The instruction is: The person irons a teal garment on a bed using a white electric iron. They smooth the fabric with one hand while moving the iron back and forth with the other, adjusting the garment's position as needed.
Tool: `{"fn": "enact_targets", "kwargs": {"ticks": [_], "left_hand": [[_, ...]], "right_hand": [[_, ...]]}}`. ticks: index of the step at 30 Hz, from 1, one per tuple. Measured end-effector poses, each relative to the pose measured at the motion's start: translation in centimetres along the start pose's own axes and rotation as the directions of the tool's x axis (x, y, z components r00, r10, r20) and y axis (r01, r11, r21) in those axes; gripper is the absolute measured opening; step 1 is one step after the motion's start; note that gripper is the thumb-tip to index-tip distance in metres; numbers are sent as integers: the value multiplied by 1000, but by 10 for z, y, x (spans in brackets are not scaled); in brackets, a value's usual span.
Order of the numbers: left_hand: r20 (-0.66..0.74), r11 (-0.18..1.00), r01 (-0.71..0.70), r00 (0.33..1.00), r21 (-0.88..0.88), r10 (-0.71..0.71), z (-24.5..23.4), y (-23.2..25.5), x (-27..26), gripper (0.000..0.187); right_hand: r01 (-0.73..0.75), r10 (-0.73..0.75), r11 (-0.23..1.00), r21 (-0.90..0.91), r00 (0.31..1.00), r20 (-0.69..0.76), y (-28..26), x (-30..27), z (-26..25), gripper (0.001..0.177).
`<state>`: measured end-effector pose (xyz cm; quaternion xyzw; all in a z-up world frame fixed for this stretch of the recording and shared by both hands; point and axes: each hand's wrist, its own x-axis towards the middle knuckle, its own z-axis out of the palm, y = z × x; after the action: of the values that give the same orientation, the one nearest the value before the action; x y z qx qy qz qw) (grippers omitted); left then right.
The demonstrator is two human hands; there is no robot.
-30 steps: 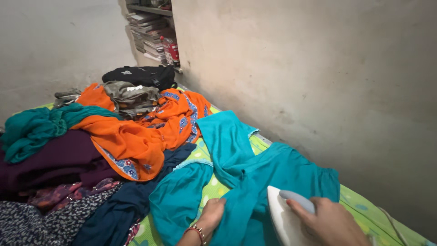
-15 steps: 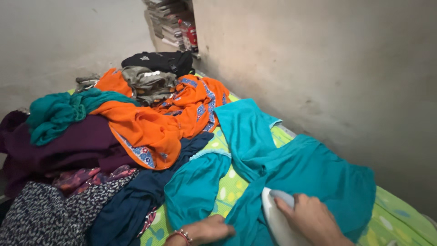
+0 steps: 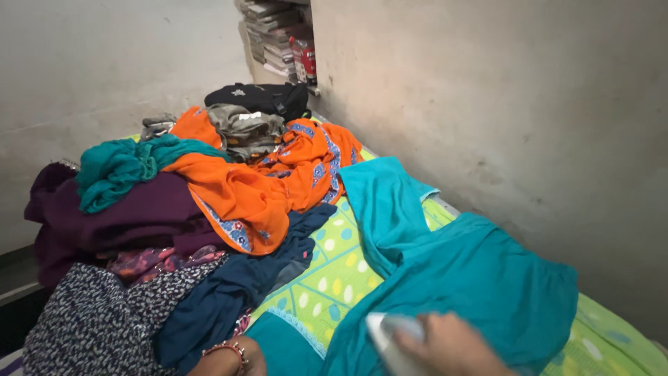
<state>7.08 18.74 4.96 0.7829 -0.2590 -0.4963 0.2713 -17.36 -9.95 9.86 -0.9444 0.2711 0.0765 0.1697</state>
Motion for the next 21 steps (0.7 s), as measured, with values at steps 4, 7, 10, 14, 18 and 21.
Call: {"fn": "enact_targets", "kwargs": {"ticks": [4, 7, 10, 14, 18, 21], "left_hand": [[-185, 995, -80, 979, 64, 90, 5, 38, -1, 34], [-319, 976, -77, 937, 204, 141, 22, 76, 8, 28], [-360, 925, 93, 931, 368, 50, 49, 102, 13, 47], [-407, 887, 182, 913, 424, 7, 78, 101, 13, 49], [-570, 942, 250, 818, 223, -83, 74, 105, 29, 32], [-601, 966, 243, 787, 90, -142, 55, 109, 32, 27]], "right_hand": [[-73, 73, 997, -7, 994, 77, -5, -12, 15, 67], [-147, 149, 988, 39, 985, -88, 16, -3, 2, 70], [-248, 259, 965, 81, 947, -189, 49, 10, -18, 72], [-413, 431, 896, 162, 897, -99, 72, 25, -26, 77], [-176, 184, 983, 53, 954, -237, 74, 5, 3, 75], [-171, 171, 985, 6, 978, -117, 72, -7, 12, 69]]}}
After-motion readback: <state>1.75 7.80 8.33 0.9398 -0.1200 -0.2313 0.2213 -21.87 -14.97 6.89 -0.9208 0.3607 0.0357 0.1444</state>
